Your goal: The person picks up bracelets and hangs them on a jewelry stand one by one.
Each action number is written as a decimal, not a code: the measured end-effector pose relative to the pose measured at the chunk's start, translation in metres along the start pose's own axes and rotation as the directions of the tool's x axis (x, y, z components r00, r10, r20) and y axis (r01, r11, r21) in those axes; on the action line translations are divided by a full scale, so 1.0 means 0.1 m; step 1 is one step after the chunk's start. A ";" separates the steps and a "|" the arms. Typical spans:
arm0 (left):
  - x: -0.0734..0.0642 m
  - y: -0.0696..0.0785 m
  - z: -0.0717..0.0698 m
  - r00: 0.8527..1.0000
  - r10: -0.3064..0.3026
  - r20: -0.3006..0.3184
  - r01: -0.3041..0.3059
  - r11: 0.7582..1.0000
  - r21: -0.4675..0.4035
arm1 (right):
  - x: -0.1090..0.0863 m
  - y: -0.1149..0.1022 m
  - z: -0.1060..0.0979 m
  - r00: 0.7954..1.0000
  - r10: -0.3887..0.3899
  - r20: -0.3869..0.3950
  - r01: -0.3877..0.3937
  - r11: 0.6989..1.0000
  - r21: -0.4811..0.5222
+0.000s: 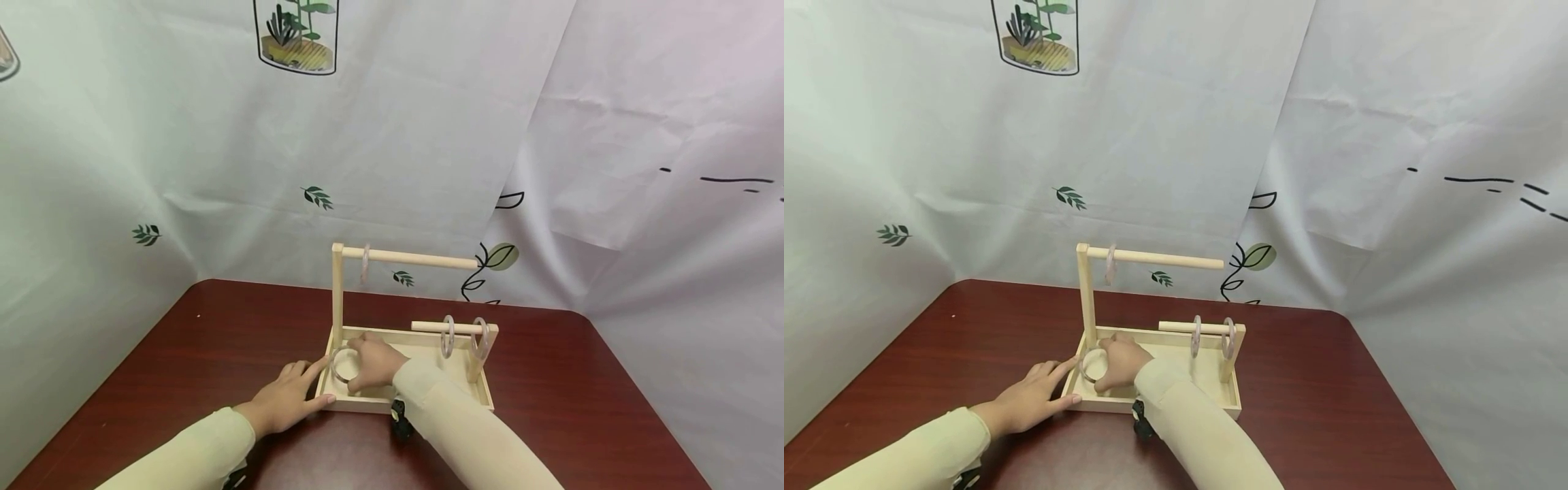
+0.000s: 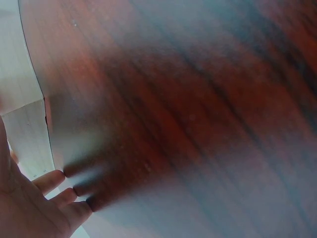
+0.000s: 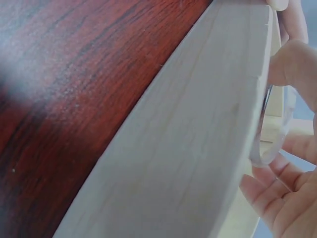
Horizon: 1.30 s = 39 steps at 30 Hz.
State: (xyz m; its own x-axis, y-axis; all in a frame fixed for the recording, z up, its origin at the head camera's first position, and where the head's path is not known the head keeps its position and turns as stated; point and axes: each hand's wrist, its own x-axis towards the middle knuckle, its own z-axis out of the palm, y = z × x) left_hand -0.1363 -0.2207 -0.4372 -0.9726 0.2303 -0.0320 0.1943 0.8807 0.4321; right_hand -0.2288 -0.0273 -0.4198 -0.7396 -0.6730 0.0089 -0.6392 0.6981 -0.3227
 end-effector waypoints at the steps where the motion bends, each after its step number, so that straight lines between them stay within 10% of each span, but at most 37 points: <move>1: 0.00 0.00 0.00 1.000 0.000 0.001 0.000 1.000 0.000 | -0.01 0.00 -0.01 1.000 0.006 -0.001 -0.006 1.000 0.008; 39: 0.00 0.03 -0.02 1.000 -0.025 0.011 0.026 1.000 -0.010 | -0.20 -0.05 -0.28 0.999 -0.024 -0.032 0.030 0.976 0.217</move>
State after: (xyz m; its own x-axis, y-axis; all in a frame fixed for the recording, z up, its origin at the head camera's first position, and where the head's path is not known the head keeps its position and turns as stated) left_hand -0.1357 -0.2187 -0.4343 -0.9757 0.2124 -0.0530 0.1681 0.8820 0.4402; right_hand -0.2169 -0.0108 -0.3923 -0.7304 -0.6814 0.0472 -0.6004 0.6076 -0.5199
